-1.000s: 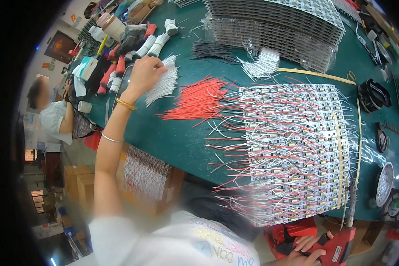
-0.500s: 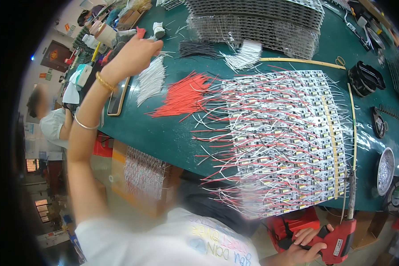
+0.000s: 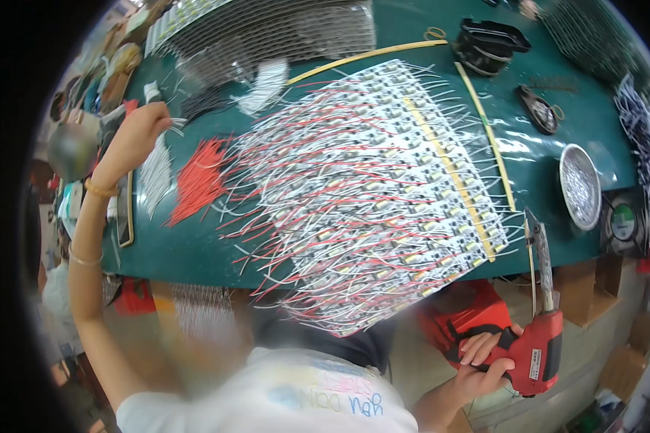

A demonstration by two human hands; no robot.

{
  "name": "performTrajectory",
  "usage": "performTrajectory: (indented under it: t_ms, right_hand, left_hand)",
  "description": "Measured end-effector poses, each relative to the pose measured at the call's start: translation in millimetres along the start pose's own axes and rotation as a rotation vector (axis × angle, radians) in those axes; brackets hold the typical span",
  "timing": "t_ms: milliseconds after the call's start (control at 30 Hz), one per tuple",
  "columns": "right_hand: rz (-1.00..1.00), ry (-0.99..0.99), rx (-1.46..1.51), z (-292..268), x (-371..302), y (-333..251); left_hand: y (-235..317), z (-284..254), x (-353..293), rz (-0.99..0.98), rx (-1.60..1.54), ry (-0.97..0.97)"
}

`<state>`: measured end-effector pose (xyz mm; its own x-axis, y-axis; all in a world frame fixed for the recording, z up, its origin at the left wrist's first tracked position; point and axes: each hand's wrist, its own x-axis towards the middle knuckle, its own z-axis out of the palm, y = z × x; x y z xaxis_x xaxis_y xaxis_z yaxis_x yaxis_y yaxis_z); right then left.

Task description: The person assembles LED light panels by attaching red and white wires to the board and soldering them in place using a soldering iron.

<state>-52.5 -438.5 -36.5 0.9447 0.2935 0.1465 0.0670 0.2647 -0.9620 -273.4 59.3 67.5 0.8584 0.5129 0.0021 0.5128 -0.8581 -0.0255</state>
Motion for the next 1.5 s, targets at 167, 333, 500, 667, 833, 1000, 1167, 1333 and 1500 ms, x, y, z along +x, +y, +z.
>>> performTrajectory:
  t_ms: [167, 333, 500, 667, 833, 1000, 1167, 1333, 1500]
  right_hand:
    - [-0.247, -0.065, -0.164, 6, 26, -16]
    - [-0.394, -0.147, -0.384, 32, 58, -43]
    - [-0.485, -0.169, -0.504, 80, 79, -57]
    - [-0.389, -0.182, -0.425, 127, 108, -76]
    - [-0.184, -0.261, -0.482, 145, 136, -61]
    - [0.112, -0.349, -0.298, 163, 137, -30]
    - [0.226, -0.344, -0.231, 166, 136, -18]
    - [0.31, -0.395, -0.221, 165, 135, -8]
    - [0.339, -0.422, -0.236, 165, 135, -2]
  left_hand:
    - [76, 1, 24, 0.004, -0.399, 0.149]
    - [140, 27, 70, 0.048, -0.797, 0.203]
    - [158, 57, 114, 0.05, -0.871, 0.231]
    - [159, 71, 138, -0.055, -0.901, 0.172]
    - [162, 81, 140, 0.01, -0.878, 0.114]
    - [163, 87, 138, -0.19, -1.025, 0.098]
    - [165, 83, 135, -0.195, -1.061, 0.024]
    - [165, 76, 135, -0.345, -1.251, -0.069]
    - [168, 81, 134, -0.298, -1.188, -0.051]
